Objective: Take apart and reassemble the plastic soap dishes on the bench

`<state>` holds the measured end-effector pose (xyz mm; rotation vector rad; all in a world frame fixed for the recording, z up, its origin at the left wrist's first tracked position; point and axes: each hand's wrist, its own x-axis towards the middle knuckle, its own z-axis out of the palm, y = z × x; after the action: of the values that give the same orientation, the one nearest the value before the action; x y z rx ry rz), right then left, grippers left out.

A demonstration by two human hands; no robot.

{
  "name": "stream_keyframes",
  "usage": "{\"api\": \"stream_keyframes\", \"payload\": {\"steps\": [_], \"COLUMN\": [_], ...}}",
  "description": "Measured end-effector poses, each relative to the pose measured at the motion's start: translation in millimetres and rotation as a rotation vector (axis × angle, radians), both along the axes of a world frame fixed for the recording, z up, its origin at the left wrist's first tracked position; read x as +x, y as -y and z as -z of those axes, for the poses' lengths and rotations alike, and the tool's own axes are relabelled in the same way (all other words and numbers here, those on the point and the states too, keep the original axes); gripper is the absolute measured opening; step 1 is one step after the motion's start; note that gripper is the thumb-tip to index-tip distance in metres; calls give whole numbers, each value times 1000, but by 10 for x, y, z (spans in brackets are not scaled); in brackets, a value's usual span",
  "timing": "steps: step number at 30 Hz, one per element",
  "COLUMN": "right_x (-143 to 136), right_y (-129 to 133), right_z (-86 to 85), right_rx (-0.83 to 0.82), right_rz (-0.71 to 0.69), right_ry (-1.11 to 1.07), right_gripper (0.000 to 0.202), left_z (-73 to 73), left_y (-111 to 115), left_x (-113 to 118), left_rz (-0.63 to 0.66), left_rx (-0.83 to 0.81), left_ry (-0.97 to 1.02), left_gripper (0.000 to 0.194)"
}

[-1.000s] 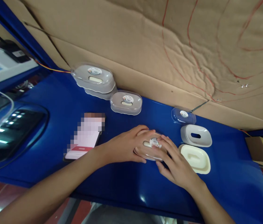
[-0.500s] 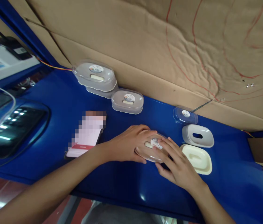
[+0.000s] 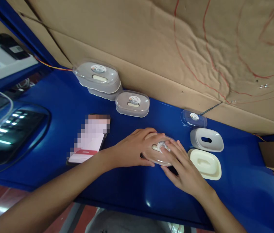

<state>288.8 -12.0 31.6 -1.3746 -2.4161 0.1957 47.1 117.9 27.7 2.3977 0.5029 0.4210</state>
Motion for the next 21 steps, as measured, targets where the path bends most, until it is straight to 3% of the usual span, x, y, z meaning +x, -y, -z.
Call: {"api": "stream_keyframes", "payload": {"steps": [4,14,21], "right_x": [-18,-44,-71], "right_y": [0,17,18], "right_z": [23,16,-2], "right_rx": [-56,66,65], "right_rz": [41,28,34], "right_ry": [-1,145,148], "right_gripper": [79,77,78], "left_z": [-28,13,-6], "left_y": [12,30,1], "left_x": [-8,-33,-37], "left_rz": [-2,-3,25], "left_rx": [-17,-34,-116], "left_ry": [-9,46,36], "left_gripper": [101,101,101]}}
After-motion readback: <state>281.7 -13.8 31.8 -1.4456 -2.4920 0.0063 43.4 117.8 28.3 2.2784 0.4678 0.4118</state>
